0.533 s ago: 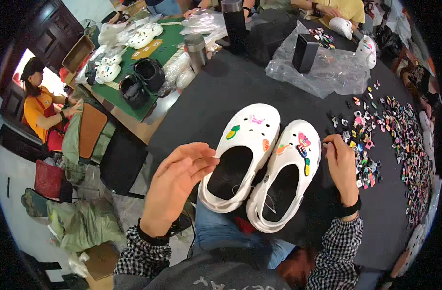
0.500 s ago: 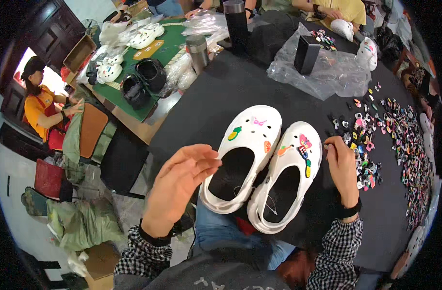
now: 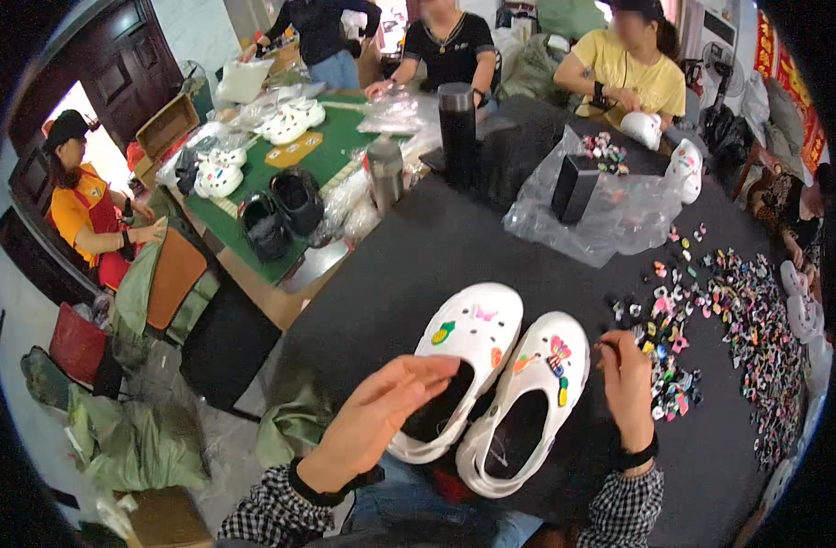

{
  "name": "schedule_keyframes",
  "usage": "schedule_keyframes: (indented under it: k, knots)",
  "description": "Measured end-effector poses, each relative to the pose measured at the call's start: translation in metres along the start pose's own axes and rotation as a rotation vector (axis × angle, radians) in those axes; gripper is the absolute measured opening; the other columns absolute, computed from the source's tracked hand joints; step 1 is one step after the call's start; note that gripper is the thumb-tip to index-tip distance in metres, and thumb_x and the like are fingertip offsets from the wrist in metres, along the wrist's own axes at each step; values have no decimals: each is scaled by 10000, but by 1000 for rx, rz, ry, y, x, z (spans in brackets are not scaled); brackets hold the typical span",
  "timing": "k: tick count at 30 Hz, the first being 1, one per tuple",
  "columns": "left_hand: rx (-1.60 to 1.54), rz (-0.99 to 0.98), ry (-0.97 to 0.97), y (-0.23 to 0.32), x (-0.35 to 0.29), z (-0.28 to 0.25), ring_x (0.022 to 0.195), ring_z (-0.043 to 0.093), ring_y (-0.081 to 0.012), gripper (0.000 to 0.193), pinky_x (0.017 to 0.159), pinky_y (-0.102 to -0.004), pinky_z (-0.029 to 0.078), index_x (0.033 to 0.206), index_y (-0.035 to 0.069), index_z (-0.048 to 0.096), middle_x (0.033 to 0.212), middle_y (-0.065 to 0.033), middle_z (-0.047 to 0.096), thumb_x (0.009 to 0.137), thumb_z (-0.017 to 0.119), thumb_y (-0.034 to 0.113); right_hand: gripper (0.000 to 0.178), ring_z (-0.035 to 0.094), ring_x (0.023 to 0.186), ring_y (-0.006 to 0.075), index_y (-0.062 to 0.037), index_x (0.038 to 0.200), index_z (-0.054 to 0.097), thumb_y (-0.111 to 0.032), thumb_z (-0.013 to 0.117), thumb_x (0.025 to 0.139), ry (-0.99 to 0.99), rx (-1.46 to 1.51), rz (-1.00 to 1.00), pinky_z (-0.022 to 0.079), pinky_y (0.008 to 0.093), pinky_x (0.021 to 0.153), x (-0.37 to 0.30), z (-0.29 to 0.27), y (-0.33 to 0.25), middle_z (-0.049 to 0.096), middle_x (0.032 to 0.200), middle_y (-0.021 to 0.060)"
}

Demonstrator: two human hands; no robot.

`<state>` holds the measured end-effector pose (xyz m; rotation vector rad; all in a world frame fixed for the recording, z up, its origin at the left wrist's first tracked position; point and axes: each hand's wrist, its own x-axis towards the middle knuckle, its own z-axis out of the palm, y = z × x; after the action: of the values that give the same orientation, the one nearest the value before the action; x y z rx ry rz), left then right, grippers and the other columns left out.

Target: Attaching decorative charms and pins to foam clogs in a workshop environment.

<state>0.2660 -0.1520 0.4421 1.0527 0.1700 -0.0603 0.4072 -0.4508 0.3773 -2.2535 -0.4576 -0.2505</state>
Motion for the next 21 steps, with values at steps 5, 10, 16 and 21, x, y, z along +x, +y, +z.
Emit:
schedule_keyframes:
  k: [5, 10, 16, 21]
  knots:
    - [-45, -52, -96, -4, 7, -7, 1326, 485, -263, 326, 1169, -397, 352, 1306, -59, 518, 1377, -183, 530, 1051, 439, 128, 92, 648, 773, 406, 12, 968, 601, 16, 617, 877, 5, -70, -78, 512, 428, 653, 1, -3, -6, 651, 869, 211]
    - [-132, -68, -134, -8, 10, -19, 1291, 515, -282, 316, 1139, -408, 390, 1313, -39, 510, 1344, -188, 547, 1046, 450, 119, 109, 650, 727, 352, 28, 963, 616, 29, 628, 855, 42, -68, -130, 502, 387, 649, 0, -2, -9, 648, 842, 189]
    - [-248, -47, -157, -14, 12, -24, 1289, 516, -289, 366, 1139, -410, 393, 1388, -18, 430, 1317, -201, 548, 1049, 443, 118, 87, 652, 754, 370, 34, 936, 637, 22, 635, 850, 4, -76, -122, 505, 400, 666, -1, 1, -9, 659, 852, 195]
    - [-244, -38, -144, -15, 12, -23, 1281, 527, -304, 396, 1142, -439, 389, 1406, -23, 411, 1289, -214, 566, 1037, 454, 113, 88, 646, 764, 359, 38, 927, 648, 27, 637, 841, 13, -76, -139, 500, 402, 668, -1, -1, -14, 655, 852, 193]
